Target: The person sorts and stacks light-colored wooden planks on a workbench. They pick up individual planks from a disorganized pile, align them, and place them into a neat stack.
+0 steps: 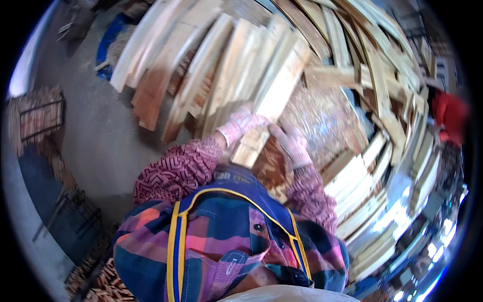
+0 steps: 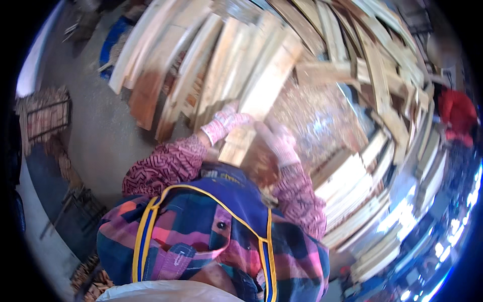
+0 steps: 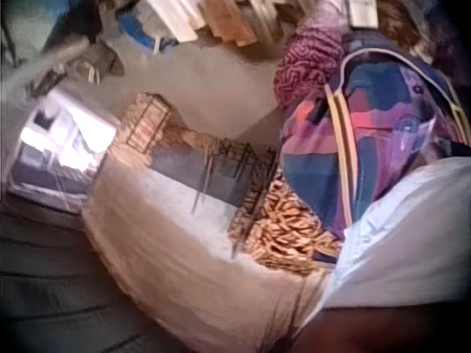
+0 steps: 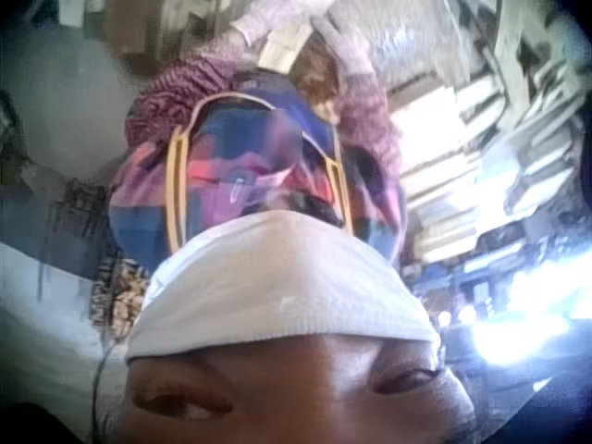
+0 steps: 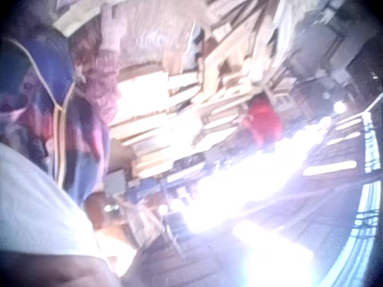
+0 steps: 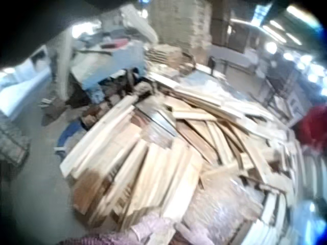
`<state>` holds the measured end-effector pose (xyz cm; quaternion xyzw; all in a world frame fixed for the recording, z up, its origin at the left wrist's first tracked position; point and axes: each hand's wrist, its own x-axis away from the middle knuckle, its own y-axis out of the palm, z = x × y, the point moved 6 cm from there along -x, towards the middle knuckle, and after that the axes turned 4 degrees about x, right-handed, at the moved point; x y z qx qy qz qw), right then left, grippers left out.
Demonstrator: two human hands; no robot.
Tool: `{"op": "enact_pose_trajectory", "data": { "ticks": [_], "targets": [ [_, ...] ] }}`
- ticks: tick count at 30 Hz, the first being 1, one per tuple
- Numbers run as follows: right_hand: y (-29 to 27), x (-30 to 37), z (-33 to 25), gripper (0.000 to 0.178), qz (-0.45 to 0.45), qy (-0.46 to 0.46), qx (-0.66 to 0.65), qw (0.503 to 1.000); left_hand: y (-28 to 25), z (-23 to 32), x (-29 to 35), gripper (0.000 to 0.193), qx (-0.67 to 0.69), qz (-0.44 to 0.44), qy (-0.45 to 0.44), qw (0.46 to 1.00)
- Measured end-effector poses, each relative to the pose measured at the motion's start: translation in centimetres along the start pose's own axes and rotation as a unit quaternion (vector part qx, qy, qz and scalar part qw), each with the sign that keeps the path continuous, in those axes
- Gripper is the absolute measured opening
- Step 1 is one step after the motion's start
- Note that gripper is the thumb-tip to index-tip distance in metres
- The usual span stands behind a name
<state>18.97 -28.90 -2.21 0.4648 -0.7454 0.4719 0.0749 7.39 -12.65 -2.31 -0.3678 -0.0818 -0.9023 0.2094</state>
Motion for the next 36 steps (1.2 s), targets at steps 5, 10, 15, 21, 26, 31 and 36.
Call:
{"op": "enact_pose_trajectory", "data": {
  "ticks": [5, 10, 15, 21, 26, 31, 36],
  "targets": [
    [-4.4, -0.7, 3.9, 0.044, 0.202, 0.064, -0.511, 0.833, -9.4, -0.4, 2.5, 0.059, 0.177, -0.03, 0.128, 0.975],
    [-3.7, -2.5, 6.3, 0.044, 0.195, 0.07, -0.497, 0.842, -24.3, 6.3, 6.6, 0.063, 0.055, 0.091, 0.116, 0.988],
    [-3.0, -4.8, 5.6, 0.046, 0.162, 0.074, -0.417, 0.891, -40.4, 0.1, 2.7, 0.057, -0.367, 0.08, 0.015, 0.927],
    [-14.6, -8.9, 1.5, 0.051, 0.254, -0.011, -0.206, 0.945, -45.7, -6.2, -0.7, 0.058, -0.453, 0.188, 0.028, 0.871],
    [-29.3, -19.4, -0.4, 0.069, 0.421, -0.068, 0.221, 0.877, -39.9, -1.2, 1.8, 0.064, -0.502, 0.351, 0.072, 0.787],
    [-39.4, -27.1, -0.7, 0.102, 0.289, 0.185, 0.359, 0.868, -39.5, -0.8, 3.6, 0.065, -0.484, 0.36, -0.01, 0.798],
    [-38.3, -28.3, 2.1, 0.077, 0.326, 0.102, 0.345, 0.874, -39.2, 1.2, 2.6, 0.066, -0.555, 0.385, -0.025, 0.737]
  ]
}}
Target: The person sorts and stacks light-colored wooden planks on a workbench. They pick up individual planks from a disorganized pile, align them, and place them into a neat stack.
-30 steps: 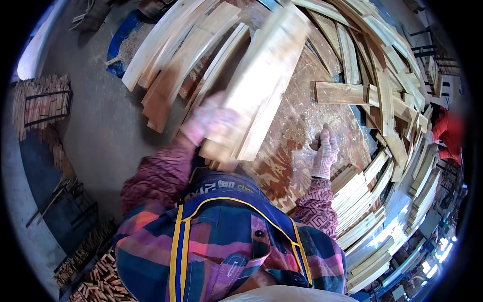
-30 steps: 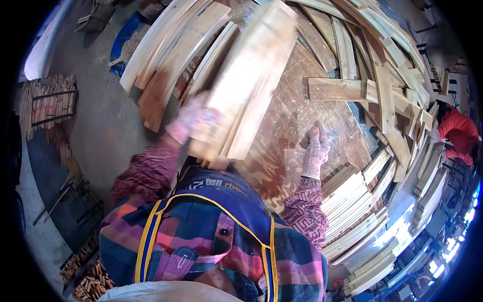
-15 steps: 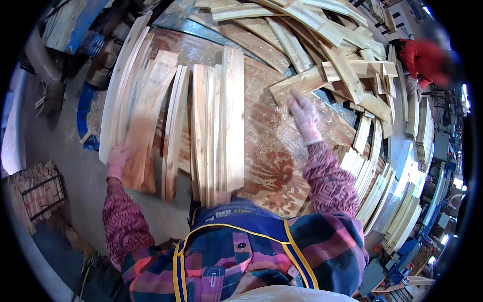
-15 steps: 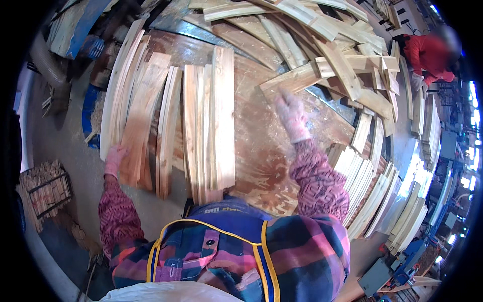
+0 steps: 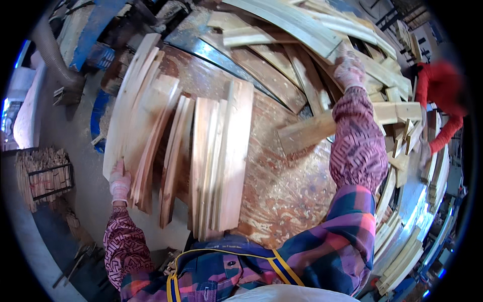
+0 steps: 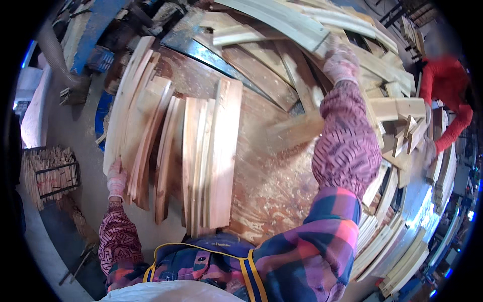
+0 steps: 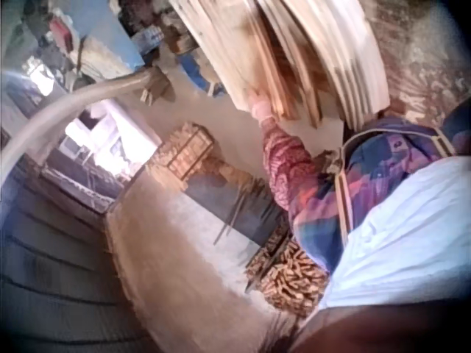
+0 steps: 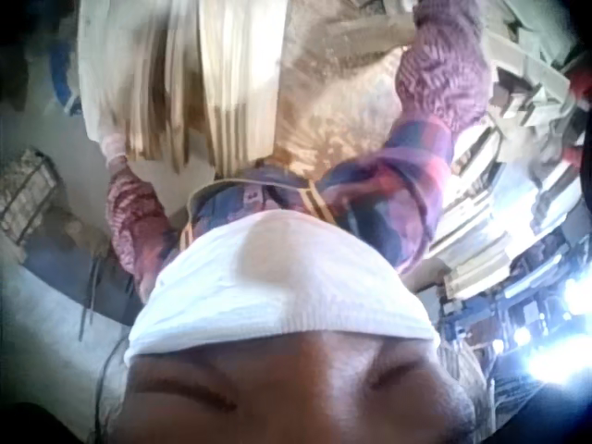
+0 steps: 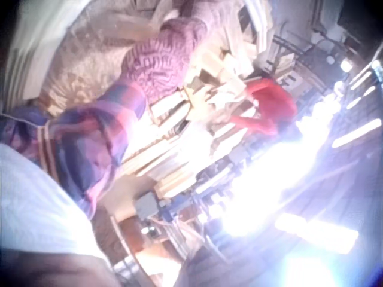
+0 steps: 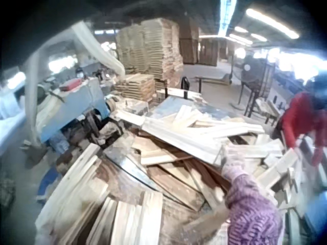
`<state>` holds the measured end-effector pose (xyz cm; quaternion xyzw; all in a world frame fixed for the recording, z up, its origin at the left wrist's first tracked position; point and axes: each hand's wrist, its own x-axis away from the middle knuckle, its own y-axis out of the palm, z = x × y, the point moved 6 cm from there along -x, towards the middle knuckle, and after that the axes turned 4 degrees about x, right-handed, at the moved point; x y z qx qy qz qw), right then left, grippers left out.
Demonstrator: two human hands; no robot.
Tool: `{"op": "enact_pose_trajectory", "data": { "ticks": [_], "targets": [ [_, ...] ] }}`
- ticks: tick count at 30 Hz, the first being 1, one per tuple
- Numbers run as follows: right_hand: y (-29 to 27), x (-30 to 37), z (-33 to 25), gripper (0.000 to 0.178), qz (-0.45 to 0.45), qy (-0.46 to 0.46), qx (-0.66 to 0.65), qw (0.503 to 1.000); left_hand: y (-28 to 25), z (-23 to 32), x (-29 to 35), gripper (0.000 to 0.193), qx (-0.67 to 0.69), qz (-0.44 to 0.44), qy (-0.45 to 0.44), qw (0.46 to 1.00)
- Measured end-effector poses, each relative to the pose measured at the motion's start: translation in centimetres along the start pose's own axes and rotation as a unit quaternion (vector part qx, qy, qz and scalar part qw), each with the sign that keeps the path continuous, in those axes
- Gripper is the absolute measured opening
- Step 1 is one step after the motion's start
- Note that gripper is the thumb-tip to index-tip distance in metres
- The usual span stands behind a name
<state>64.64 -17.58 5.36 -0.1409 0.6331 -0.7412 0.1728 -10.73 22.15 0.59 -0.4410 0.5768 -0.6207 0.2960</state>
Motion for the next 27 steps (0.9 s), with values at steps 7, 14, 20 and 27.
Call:
{"op": "enact_pose_trajectory", "data": {
  "ticks": [7, 14, 20, 27],
  "targets": [
    [-0.2, 24.1, -7.8, 0.086, -0.137, 0.079, -0.161, 0.974, -7.2, 18.1, 5.5, 0.06, 0.058, 0.101, 0.202, 0.972],
    [8.0, 49.3, 0.4, 0.094, -0.309, 0.192, -0.052, 0.93, -1.6, 21.3, 11.6, 0.06, 0.29, 0.066, 0.312, 0.902],
    [3.6, 32.1, -3.7, 0.077, 0.016, 0.146, -0.438, 0.887, -2.7, 33.1, 9.0, 0.062, 0.454, -0.032, 0.302, 0.837],
    [6.4, 13.1, -7.8, 0.068, -0.179, 0.194, -0.45, 0.853, -1.4, 45.0, 9.2, 0.084, 0.319, -0.097, 0.351, 0.875]
  ]
}}
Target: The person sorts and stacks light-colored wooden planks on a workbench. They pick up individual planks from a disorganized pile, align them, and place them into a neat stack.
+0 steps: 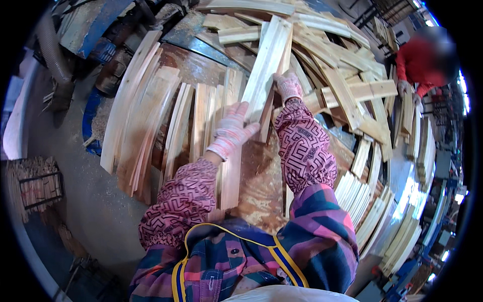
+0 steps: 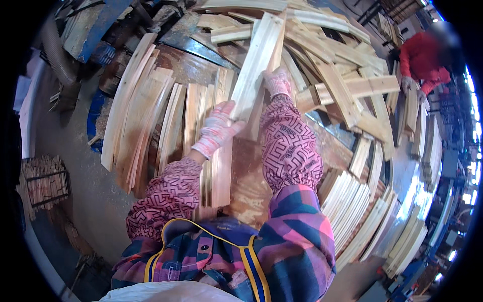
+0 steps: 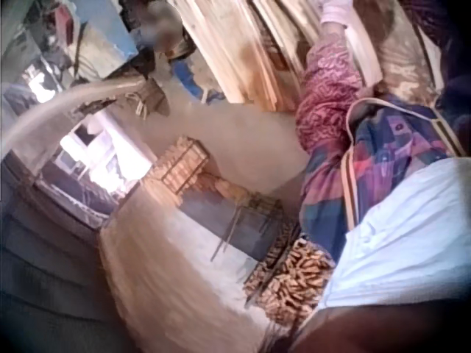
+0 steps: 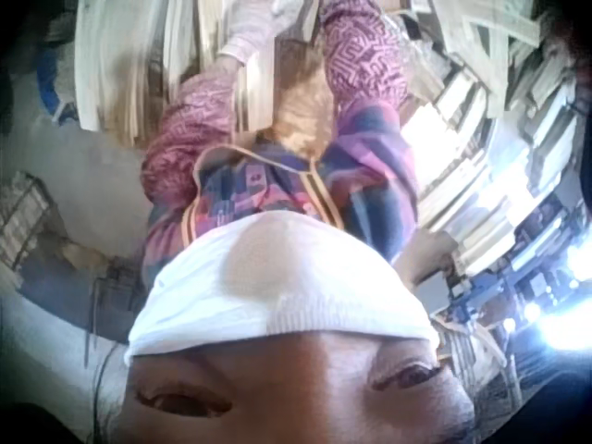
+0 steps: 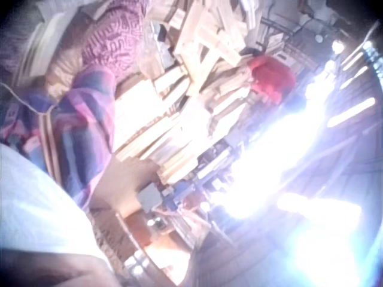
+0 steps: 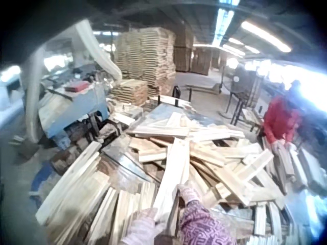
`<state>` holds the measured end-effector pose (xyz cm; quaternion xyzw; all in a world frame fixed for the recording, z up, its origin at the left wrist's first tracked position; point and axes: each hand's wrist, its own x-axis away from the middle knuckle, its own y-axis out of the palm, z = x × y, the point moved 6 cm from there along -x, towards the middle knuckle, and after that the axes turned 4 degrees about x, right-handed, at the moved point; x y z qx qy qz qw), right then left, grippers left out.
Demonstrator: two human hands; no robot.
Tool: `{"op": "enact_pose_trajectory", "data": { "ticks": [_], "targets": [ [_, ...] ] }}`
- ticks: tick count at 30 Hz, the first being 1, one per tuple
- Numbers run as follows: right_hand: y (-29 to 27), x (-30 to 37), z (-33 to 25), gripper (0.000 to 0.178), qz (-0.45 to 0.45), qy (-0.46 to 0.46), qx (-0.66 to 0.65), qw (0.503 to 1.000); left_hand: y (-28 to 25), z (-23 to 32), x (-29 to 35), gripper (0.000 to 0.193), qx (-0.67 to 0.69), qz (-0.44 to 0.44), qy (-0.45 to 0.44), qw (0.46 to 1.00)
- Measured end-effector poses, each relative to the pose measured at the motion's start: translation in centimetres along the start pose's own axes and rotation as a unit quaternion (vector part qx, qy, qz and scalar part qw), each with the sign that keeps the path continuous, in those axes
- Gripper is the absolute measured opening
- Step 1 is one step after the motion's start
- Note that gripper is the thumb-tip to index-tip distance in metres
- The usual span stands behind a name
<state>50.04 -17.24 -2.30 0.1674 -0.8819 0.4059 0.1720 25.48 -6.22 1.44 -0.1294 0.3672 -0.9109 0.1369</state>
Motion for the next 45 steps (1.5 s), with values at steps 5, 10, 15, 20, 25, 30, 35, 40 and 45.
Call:
{"op": "enact_pose_trajectory", "data": {
  "ticks": [5, 10, 15, 20, 25, 30, 35, 40, 45],
  "targets": [
    [-1.4, -0.6, -0.7, 0.055, -0.042, -0.17, -0.053, 0.983, 1.5, 1.2, -3.8, 0.107, -0.115, -0.073, -0.131, 0.982],
    [-5.7, 9.5, 7.2, 0.036, -0.124, 0.028, -0.358, 0.925, 0.4, -3.6, -3.0, 0.092, -0.109, 0.041, -0.121, 0.986],
    [-0.1, 24.4, 18.2, 0.049, -0.158, 0.045, -0.35, 0.922, -1.1, -5.4, 3.2, 0.086, 0.16, -0.057, -0.179, 0.969],
    [8.9, 35.1, 23.5, 0.057, -0.187, 0.044, -0.022, 0.981, 8.4, -4.6, 22.2, 0.09, 0.37, -0.131, -0.151, 0.907],
    [7.1, 32.1, 13.5, 0.015, -0.139, -0.492, 0.24, 0.825, 9.0, -6.8, 20.6, 0.089, 0.135, -0.175, -0.361, 0.906],
    [6.3, 20.7, 9.2, 0.059, 0.0, -0.11, 0.045, 0.993, 6.5, -3.4, 21.4, 0.085, 0.292, -0.045, -0.312, 0.903],
    [6.6, 18.5, 10.9, 0.066, -0.111, -0.007, 0.039, 0.993, 6.7, -4.8, 25.6, 0.097, 0.161, 0.0, -0.313, 0.936],
    [9.5, 31.7, 18.8, 0.05, -0.137, -0.225, -0.004, 0.965, 6.7, -2.9, 22.1, 0.106, -0.081, -0.089, -0.22, 0.968],
    [2.2, 30.1, 19.8, 0.076, 0.101, -0.127, 0.158, 0.974, 6.9, -2.4, 21.9, 0.118, -0.162, -0.118, -0.267, 0.943]
  ]
}}
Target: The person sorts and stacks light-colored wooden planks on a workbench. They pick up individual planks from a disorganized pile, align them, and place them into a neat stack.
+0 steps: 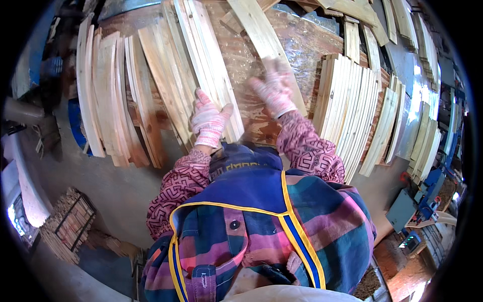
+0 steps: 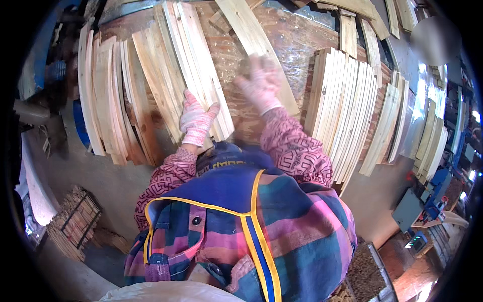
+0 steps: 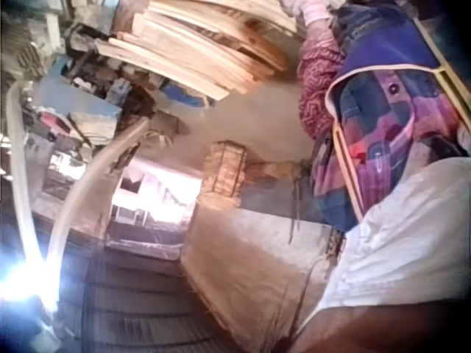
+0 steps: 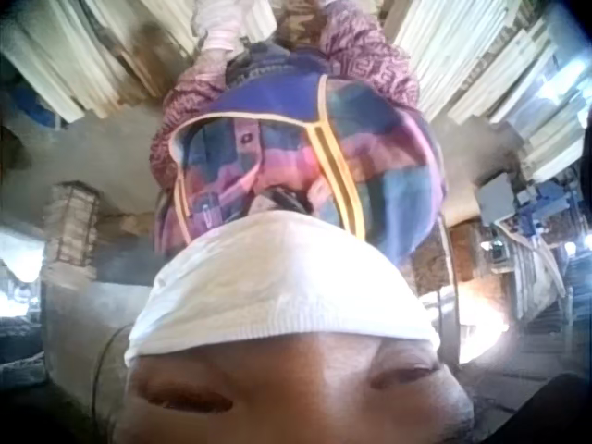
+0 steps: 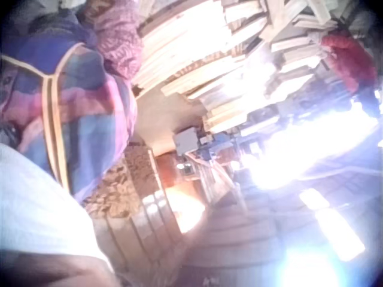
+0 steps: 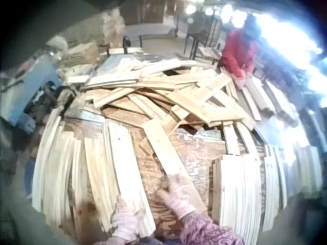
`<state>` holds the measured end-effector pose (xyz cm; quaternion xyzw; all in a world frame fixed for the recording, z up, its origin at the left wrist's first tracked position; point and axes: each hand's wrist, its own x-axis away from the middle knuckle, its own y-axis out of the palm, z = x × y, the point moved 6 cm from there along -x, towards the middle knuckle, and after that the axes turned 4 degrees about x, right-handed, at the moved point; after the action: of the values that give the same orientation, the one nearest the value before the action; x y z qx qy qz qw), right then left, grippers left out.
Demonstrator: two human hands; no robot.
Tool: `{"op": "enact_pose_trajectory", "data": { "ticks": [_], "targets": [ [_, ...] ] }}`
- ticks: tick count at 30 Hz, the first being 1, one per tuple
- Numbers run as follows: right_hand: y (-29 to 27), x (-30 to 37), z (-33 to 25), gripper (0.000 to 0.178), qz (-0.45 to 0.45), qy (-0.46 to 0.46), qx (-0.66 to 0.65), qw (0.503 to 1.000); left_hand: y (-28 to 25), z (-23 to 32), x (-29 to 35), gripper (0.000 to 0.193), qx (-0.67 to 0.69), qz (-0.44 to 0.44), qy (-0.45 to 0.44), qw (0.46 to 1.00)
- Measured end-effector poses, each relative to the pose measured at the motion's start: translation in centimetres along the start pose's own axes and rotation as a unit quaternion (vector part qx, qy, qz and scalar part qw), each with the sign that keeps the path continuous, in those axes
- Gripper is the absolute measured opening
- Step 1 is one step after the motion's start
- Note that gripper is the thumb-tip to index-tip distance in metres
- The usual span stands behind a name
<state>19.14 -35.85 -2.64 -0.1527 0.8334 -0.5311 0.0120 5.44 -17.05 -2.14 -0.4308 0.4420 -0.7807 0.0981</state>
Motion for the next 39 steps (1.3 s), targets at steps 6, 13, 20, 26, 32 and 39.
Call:
{"op": "enact_pose_trajectory", "data": {
  "ticks": [6, 13, 20, 26, 32, 39],
  "targets": [
    [-2.4, -2.8, -1.6, 0.089, -0.159, 0.124, -0.16, 0.966, -0.7, 0.4, -0.7, 0.122, 0.025, 0.036, 0.083, 0.996],
    [3.3, -16.2, -0.9, 0.032, 0.11, -0.209, 0.267, 0.934, 0.5, 3.5, -0.9, 0.122, -0.073, 0.055, 0.08, 0.993],
    [-14.3, -27.0, 14.5, 0.034, 0.244, 0.04, 0.33, 0.911, 1.0, 3.6, -1.4, 0.114, -0.039, 0.028, 0.08, 0.996],
    [-6.0, -3.5, 0.8, 0.043, 0.149, 0.087, -0.246, 0.954, -3.5, 8.7, -4.8, 0.104, 0.392, -0.003, 0.265, 0.881],
    [-2.3, -4.7, 0.6, 0.022, 0.115, -0.087, -0.11, 0.983, -2.1, 12.0, -10.2, 0.082, 0.668, -0.297, 0.041, 0.681],
    [-1.4, -32.0, 8.9, 0.067, 0.031, 0.131, 0.06, 0.989, 0.4, 15.2, -12.1, 0.072, 0.573, -0.22, 0.014, 0.789]
  ]
}}
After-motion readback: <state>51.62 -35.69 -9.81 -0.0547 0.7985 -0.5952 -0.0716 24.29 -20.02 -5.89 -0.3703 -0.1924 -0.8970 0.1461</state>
